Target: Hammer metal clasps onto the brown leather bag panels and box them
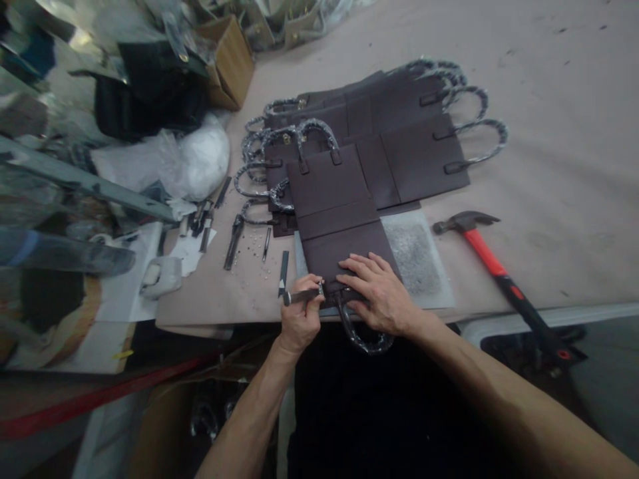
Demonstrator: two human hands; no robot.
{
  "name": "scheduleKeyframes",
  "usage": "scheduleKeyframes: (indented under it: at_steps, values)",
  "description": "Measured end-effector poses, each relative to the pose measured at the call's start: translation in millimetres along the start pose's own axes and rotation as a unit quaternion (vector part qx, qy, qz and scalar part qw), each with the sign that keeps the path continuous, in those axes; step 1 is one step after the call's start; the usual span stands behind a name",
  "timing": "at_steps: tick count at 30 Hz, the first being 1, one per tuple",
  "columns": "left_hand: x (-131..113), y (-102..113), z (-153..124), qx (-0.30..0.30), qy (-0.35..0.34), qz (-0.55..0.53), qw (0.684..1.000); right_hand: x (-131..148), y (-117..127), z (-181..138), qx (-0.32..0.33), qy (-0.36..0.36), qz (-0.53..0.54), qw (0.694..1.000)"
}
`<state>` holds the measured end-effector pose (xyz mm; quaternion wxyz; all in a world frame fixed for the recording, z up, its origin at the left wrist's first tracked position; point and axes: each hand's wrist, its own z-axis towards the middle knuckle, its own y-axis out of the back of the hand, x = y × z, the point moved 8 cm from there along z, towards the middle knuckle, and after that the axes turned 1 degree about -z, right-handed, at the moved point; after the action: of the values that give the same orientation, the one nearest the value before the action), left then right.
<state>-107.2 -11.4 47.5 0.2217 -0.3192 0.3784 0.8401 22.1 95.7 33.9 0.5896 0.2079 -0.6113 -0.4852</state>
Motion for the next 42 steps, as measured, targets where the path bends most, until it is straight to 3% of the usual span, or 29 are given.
scheduleKeyframes:
  at_steps: [6, 10, 13, 15, 18, 20, 23, 27, 33, 42]
  values:
    - [0, -2, 3, 0.028, -0.015, 0.008, 0.999, 2, 2, -1, -0.034, 0.019, 0.033, 0.999]
    - [2, -2, 2, 0.024, -0.009, 0.011, 1.000, -7, 40, -13, -0.154, 0.000, 0.088, 0.984]
    - [5, -4, 2, 0.026, -0.003, -0.008, 1.000, -42, 85, -41, -0.246, -0.109, 0.016, 0.963]
    - [6, -7, 2, 0.028, 0.006, -0.014, 0.999, -75, 114, -71, -0.268, -0.204, -0.069, 0.939]
    - [8, -9, 1, 0.015, 0.024, -0.011, 1.000, -127, 137, -121, -0.200, -0.361, -0.187, 0.891]
    - [10, -8, 1, -0.003, 0.034, -0.011, 0.999, -154, 133, -150, -0.105, -0.433, -0.201, 0.872]
    - [16, -5, 1, -0.016, 0.053, -0.033, 0.998, -163, 119, -170, -0.040, -0.418, -0.211, 0.883]
    - [26, -1, 0, -0.018, 0.078, -0.054, 0.995, -150, 109, -169, -0.077, -0.358, -0.284, 0.886]
    - [17, 2, -7, -0.058, 0.030, -0.035, 0.997, -139, 105, -172, -0.130, -0.348, -0.303, 0.877]
    - [14, -4, -4, -0.022, -0.005, -0.001, 1.000, -137, 105, -167, -0.090, -0.360, -0.290, 0.882]
